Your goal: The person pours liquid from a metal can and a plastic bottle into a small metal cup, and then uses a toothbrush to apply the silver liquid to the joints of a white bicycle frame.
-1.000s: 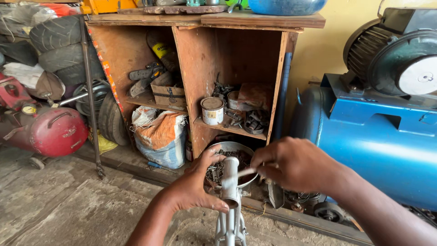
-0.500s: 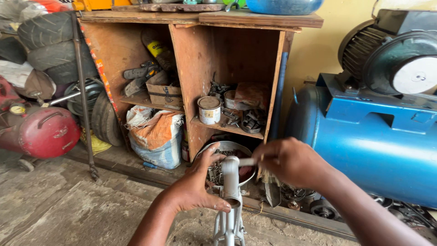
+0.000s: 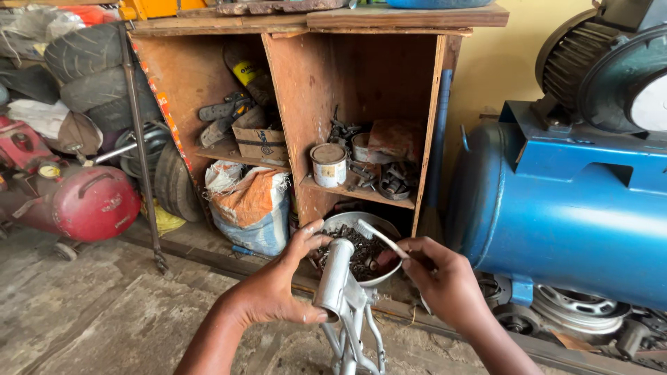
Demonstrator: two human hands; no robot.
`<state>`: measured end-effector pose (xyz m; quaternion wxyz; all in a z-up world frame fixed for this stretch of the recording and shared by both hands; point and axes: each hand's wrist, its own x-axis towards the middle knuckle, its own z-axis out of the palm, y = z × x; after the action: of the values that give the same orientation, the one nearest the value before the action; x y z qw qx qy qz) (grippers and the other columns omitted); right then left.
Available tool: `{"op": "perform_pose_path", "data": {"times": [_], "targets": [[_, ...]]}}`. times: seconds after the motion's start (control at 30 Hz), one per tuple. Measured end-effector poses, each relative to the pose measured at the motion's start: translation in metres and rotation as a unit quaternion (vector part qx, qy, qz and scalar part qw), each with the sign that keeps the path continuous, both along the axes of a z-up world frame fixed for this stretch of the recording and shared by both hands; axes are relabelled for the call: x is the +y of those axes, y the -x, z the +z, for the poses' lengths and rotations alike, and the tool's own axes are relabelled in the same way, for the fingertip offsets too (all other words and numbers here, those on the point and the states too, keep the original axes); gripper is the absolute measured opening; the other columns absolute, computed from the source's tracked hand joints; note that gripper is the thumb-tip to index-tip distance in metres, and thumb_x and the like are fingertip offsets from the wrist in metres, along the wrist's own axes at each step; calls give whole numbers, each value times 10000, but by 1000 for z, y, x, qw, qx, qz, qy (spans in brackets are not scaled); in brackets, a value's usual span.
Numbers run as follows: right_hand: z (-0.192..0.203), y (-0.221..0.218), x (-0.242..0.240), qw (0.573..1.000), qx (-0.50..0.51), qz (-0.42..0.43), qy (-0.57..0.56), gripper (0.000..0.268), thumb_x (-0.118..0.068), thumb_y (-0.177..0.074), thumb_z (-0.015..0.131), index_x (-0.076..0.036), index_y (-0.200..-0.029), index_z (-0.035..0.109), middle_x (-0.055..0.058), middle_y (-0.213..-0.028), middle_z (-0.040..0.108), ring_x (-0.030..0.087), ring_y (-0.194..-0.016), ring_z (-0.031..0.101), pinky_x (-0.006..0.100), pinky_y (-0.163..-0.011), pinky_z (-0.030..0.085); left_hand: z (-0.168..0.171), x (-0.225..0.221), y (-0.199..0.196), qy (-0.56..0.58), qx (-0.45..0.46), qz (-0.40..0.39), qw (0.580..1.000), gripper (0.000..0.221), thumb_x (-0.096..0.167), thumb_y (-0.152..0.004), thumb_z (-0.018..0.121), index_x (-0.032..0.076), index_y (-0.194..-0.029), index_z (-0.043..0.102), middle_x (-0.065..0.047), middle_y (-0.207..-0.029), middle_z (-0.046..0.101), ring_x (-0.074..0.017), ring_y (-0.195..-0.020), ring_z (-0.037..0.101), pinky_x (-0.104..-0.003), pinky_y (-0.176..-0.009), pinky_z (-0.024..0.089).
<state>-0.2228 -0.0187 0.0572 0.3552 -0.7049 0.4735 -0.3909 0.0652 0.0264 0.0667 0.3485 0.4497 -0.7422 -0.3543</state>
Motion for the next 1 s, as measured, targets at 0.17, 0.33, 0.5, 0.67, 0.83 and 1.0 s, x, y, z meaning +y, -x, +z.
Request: {"op": "perform_pose_path", "data": {"times": [0.17, 0.33, 0.5, 0.67, 0.83, 1.0], "targets": [[-6, -8, 1, 998, 31, 1, 50, 255, -85, -890, 692, -126, -1131, 764, 13, -776, 784, 80, -574, 599, 267, -528, 507, -1, -1, 0, 1, -3, -7, 1000, 1423, 261, -521, 953, 174, -1642, 82, -157, -1643, 389, -271, -1585, 258, -441, -1249, 172], [2, -9, 5, 999, 38, -21, 5, 330, -102, -891, 698, -167, -1210, 752, 29, -784, 781, 75, -586, 620, 260, -550, 536, 2, -4, 4, 5, -18, -11, 1000, 1426, 253, -513, 960, 173, -1635, 83, -148, -1634, 400, -262, -1579, 264, -440, -1250, 172], [3, -6, 11, 1000, -15, -16, -13, 196, -142, -935, 695, -126, -1112, 776, 45, -721, 723, 104, -547, 508, 283, -490, 413, 4, -3, 6, -1, -6, -7, 1000, 1415, 233, -503, 947, 173, -1638, 104, -153, -1627, 404, -264, -1574, 277, -443, -1248, 186], [-22, 0, 28, 995, -60, 77, -26, 168, -111, -899, 704, -84, -1056, 758, 44, -740, 736, 89, -582, 564, 254, -492, 471, 3, -4, 5, 7, 2, -8, 1000, 1402, 265, -507, 941, 161, -1632, 111, -165, -1634, 389, -284, -1575, 276, -452, -1252, 184], [-63, -12, 30, 974, -167, 151, -26, 195, -42, -919, 708, -43, -1108, 757, 52, -936, 791, 101, -874, 731, 242, -790, 604, 0, -8, -1, -3, 5, 18, 1000, 1388, 303, -505, 939, 168, -1625, 131, -165, -1634, 381, -292, -1572, 253, -457, -1250, 158], [-83, -32, 44, 987, -118, -24, -108, 235, -37, -867, 695, -100, -1085, 755, 71, -828, 745, 143, -756, 716, 293, -725, 643, -8, -14, -4, 25, -19, 47, 998, 1354, 360, -523, 906, 172, -1627, 146, -189, -1651, 326, -303, -1578, 204, -478, -1239, 130]]}}
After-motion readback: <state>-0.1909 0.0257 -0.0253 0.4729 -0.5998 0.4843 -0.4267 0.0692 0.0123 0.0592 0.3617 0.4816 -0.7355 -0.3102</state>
